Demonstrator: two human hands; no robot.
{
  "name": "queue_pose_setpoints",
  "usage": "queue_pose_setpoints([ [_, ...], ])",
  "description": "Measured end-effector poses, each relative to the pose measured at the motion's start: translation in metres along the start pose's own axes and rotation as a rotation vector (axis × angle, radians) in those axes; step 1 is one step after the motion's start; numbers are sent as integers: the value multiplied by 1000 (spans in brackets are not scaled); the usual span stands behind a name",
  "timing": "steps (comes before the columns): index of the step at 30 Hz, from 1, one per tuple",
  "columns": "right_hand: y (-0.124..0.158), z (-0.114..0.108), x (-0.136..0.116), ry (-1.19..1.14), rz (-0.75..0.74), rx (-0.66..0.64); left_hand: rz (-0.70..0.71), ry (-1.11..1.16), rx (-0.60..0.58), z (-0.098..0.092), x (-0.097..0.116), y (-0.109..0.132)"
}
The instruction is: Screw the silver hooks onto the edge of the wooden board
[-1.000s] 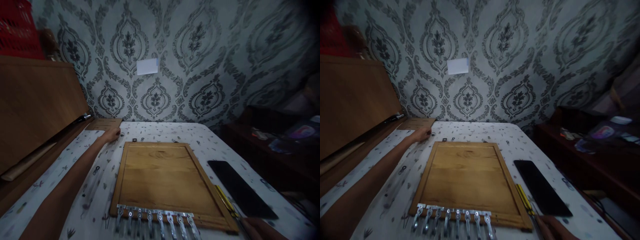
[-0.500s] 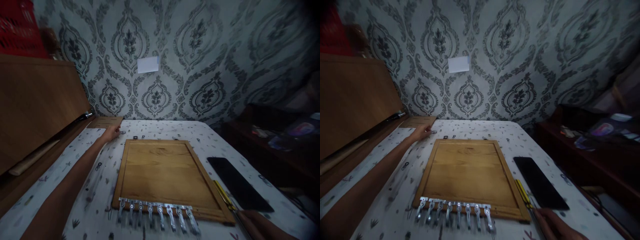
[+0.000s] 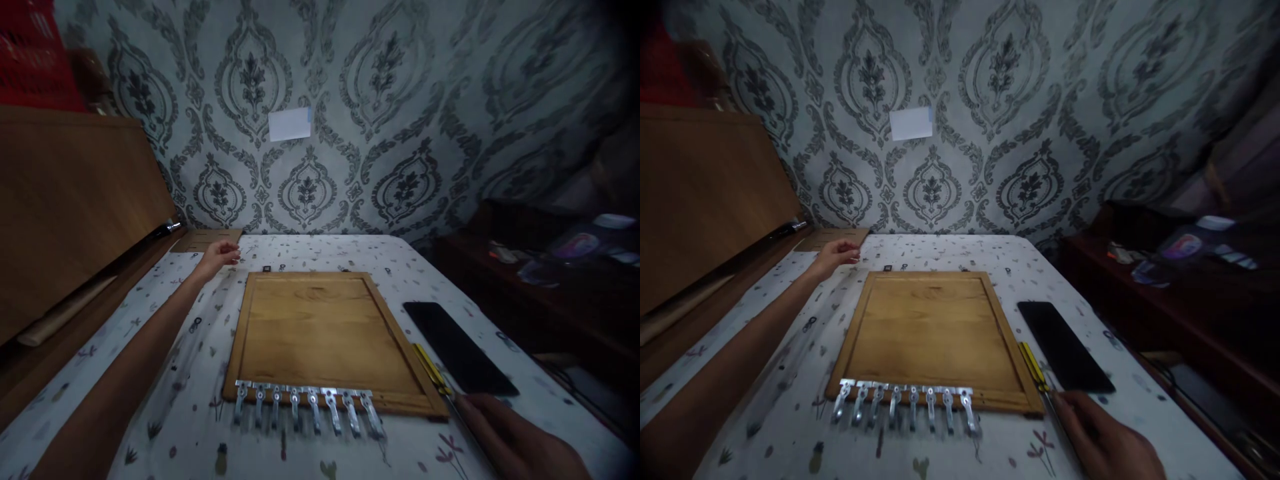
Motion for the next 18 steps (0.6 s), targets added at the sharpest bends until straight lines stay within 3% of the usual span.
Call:
queue_pose_setpoints([
  [4,13,-18,-52,-3,-148,105,-74,160,-170,40,12,65],
  [7,29,-21,-102,-22,-501,209,-159,273,-344,81,24,126],
  [11,53,-12,-158,-82,-857,162,-321,371,-591,130,44,199],
  [14,71,-2,-182,-97,-954,53,-422,405,-714,153,55,235],
  [18,94,4,-184,-257,-918,-23,-493,420,-768,165,56,262],
])
Point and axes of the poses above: each hand's wrist, its own y-axis away from the middle knuckle, its own z-axis out of the palm, x = y × z, the point moved 4 cm from there along -y, towards the middle knuckle, and after that the axes turned 4 degrees about -z, right-handed, at the moved point
